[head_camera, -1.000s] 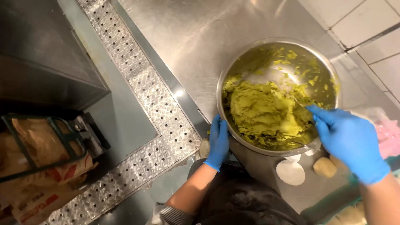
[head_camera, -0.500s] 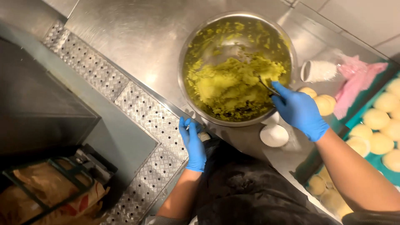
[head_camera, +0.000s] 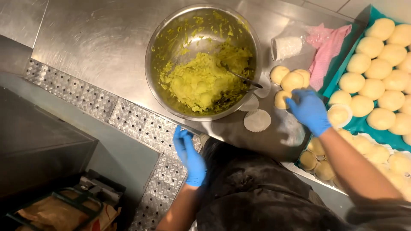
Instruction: Filling dough balls with a green paste and placing them into paper cups on a tray.
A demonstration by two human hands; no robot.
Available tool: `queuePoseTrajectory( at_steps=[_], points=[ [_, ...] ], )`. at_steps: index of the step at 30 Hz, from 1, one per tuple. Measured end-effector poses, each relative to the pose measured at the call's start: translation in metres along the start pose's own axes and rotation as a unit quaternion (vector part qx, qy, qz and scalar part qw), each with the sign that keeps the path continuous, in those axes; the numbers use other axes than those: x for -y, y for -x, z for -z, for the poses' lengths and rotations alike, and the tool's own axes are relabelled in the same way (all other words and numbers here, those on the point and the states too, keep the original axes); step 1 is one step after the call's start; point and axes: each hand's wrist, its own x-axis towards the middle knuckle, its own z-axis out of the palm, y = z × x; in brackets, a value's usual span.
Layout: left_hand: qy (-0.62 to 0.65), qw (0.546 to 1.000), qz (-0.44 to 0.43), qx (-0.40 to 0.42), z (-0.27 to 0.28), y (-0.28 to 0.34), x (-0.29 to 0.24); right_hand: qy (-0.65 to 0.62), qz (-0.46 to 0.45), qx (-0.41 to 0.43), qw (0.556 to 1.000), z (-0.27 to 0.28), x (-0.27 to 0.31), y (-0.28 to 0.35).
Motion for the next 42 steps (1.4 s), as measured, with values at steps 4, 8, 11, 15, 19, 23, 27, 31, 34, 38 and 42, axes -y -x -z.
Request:
queuePoseTrajectory(
  at_steps=[4, 8, 11, 15, 19, 23, 27, 31, 34, 38, 42],
  points=[
    [0.038, 0.994, -0.005, 0.105, -0.027, 0.032, -0.015, -0.316, -0.174, -0.168, 0.918, -0.117, -0.068, -0.052],
    [0.065, 0.973, -0.045, 0.218, -0.037, 0.047, -0.01, -0.56, -0.255, -0.094, 0.783, -0.093, -0.025, -0.036],
    [0.077, 0.964, -0.066, 0.244, -0.038, 0.051, -0.009, -0.527, -0.231, -0.063, 0.815, -0.11, -0.032, -0.049],
    [0.075, 0.96, -0.076, 0.258, -0.039, 0.048, -0.001, -0.556, -0.218, -0.112, 0.794, -0.1, -0.028, -0.035],
    [0.042, 0.956, -0.096, 0.276, -0.044, 0.047, -0.009, -0.658, -0.207, -0.057, 0.722, -0.049, -0.033, 0.022],
    [-0.11, 0.856, -0.259, 0.433, -0.063, 0.04, -0.057, -0.735, -0.114, 0.02, 0.668, 0.016, -0.024, 0.067],
    [-0.181, 0.704, -0.381, 0.572, -0.087, 0.039, -0.092, -0.754, -0.128, 0.086, 0.639, 0.075, 0.051, 0.11],
    [-0.089, 0.72, -0.378, 0.575, -0.086, 0.045, -0.129, -0.626, -0.065, 0.083, 0.773, 0.111, 0.087, 0.126],
    [-0.115, 0.781, -0.336, 0.514, -0.081, 0.043, -0.142, -0.476, 0.096, 0.001, 0.874, 0.115, 0.093, 0.123],
    [-0.27, 0.823, -0.158, 0.474, -0.086, 0.044, -0.16, -0.369, 0.205, -0.107, 0.9, 0.107, 0.112, 0.119],
    [-0.079, 0.859, -0.134, 0.487, -0.074, 0.04, -0.135, -0.445, 0.159, -0.135, 0.871, 0.104, 0.116, 0.12]
  ],
)
